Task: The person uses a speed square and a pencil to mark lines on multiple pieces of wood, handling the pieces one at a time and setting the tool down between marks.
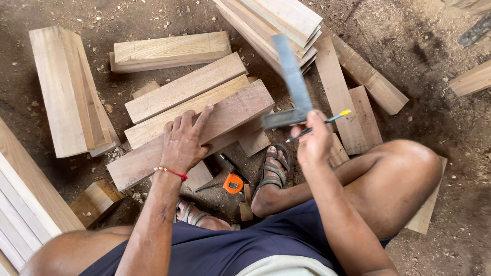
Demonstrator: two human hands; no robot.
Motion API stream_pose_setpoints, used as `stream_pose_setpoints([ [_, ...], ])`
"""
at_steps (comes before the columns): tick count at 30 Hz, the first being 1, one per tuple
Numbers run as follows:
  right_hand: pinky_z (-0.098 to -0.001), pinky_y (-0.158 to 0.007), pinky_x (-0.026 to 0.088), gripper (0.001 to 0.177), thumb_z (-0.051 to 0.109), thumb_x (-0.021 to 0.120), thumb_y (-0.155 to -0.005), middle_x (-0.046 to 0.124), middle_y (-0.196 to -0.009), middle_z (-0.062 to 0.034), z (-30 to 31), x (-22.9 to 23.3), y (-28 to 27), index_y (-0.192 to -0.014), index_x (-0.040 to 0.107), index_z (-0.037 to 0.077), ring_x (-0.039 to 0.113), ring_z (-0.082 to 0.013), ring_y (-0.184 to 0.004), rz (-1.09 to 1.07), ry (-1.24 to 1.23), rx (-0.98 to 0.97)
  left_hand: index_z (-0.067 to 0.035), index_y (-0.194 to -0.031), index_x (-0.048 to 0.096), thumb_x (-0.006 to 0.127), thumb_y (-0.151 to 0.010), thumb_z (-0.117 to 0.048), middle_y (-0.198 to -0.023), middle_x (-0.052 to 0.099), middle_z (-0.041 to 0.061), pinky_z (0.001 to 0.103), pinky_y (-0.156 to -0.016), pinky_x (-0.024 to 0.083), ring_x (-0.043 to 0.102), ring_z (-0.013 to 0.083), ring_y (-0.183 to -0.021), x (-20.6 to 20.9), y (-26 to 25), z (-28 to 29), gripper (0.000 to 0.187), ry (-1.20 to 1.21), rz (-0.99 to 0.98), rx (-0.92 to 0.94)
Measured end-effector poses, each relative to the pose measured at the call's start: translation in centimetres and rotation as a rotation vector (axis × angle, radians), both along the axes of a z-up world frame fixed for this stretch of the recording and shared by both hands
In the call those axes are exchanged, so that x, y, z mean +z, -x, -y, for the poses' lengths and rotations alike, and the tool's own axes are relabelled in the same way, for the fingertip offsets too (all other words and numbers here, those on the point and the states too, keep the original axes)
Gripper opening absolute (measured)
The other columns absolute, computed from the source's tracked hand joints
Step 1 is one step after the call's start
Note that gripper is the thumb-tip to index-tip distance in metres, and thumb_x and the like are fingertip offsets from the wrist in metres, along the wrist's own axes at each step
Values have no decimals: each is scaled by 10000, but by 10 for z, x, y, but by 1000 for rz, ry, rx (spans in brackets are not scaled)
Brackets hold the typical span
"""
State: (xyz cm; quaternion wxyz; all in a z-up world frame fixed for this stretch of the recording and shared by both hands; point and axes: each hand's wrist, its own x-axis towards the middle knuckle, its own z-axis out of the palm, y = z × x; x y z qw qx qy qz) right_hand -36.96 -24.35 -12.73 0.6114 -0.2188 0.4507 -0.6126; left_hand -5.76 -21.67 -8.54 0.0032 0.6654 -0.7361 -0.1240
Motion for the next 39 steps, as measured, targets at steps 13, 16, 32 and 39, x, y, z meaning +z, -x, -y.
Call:
stream_pose_setpoints([
  [13, -374, -631, 438, 215, 165, 560, -1016, 581, -801, -78, 4, -12, 18, -830, 477, 96, 533, -217, -654, 244, 53, -259, -85, -1520, 452, 806, -827, -153, -1432, 566, 133, 445, -1037, 569, 621, 236, -1274, 105, -24, -1, 781, 378, -1381, 399],
  [16, -377, -647, 441, 218, 177, 573, -1003, 592, -796, -76, 5, -3, 20, -821, 472, 112, 520, -209, -643, 254, 117, -246, -37, -1356, 551, 802, -846, -133, -1280, 606, 135, 430, -1015, 598, 656, 243, -1193, 93, -39, -11, 577, 433, -1694, 631],
  [32, -306, -594, 473, 150, 227, 597, -867, 643, -830, -32, -21, 7, -28, -933, 617, 93, 618, -148, -743, 185, -89, 74, -72, -997, 642, 797, -830, -138, -1030, 710, 60, 410, -988, 595, 692, 223, -1012, -43, 32, -60, 236, 145, -2214, 1272],
  [39, -308, -586, 467, 174, 174, 553, -936, 671, -823, -83, -38, 0, -51, -945, 645, 27, 573, -163, -674, 148, -37, 299, -36, -1052, 616, 759, -857, -129, -1074, 705, 98, 424, -1022, 521, 687, 258, -1080, -39, 48, -68, 259, 98, -2143, 1377],
])
